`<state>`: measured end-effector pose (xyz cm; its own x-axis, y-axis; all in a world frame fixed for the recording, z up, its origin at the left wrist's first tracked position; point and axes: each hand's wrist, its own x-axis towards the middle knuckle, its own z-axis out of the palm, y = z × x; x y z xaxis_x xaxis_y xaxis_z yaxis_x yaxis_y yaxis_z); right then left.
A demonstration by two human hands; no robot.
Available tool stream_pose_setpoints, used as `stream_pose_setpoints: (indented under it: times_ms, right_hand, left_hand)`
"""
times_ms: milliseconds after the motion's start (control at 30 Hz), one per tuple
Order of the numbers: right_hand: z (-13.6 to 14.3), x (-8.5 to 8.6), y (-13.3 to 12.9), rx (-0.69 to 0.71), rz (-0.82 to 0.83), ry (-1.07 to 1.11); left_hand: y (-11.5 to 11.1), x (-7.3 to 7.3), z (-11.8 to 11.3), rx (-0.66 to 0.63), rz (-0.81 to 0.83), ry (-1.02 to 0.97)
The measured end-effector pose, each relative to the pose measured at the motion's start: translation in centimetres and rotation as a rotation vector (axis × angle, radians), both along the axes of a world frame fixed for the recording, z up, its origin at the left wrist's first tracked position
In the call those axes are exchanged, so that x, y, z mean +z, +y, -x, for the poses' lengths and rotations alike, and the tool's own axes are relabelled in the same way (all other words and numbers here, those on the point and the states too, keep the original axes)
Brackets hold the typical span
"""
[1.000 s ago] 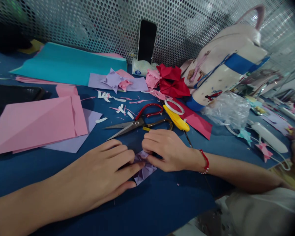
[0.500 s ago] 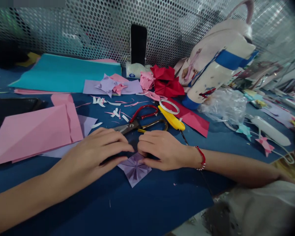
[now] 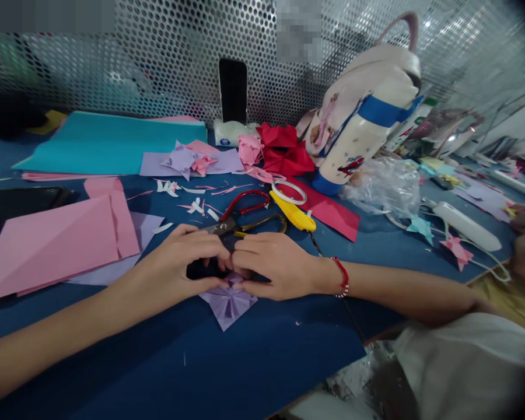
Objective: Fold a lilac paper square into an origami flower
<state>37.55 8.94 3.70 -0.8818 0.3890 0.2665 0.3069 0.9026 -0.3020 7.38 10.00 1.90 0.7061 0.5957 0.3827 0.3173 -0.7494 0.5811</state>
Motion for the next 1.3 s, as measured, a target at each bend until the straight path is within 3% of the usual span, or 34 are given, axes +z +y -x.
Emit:
stream_pose_setpoints:
  times_ms: [333,500,767,1067,1300]
  right_hand:
    - [0.1,0.0,-0.1,-0.007,0.034,0.008]
    - [0.0,-0.2,0.0,-0.005,0.025,0.014]
    - [0.0,-0.3,0.0,-0.016,0.024,-0.03]
    - [-0.1,-0.5,0.0,-0.017,-0.055,-0.006]
    - [-0.2,-0.5,0.0,0.013,-0.047,0.043]
  left_hand:
    - [-1.6,-0.3,-0.2,0.134,-0.023,0.021]
    - [-2.0,-0.1,-0.3,0.142,-0.036,0.007]
    - [-1.1,0.7,-0.1,0.076,-0.086,-0.02]
    - [-3.0,2.6,-2.0,0.195,-0.055,-0.009]
    - [-2.5,1.0,-1.0,0.199,-0.009,0.001]
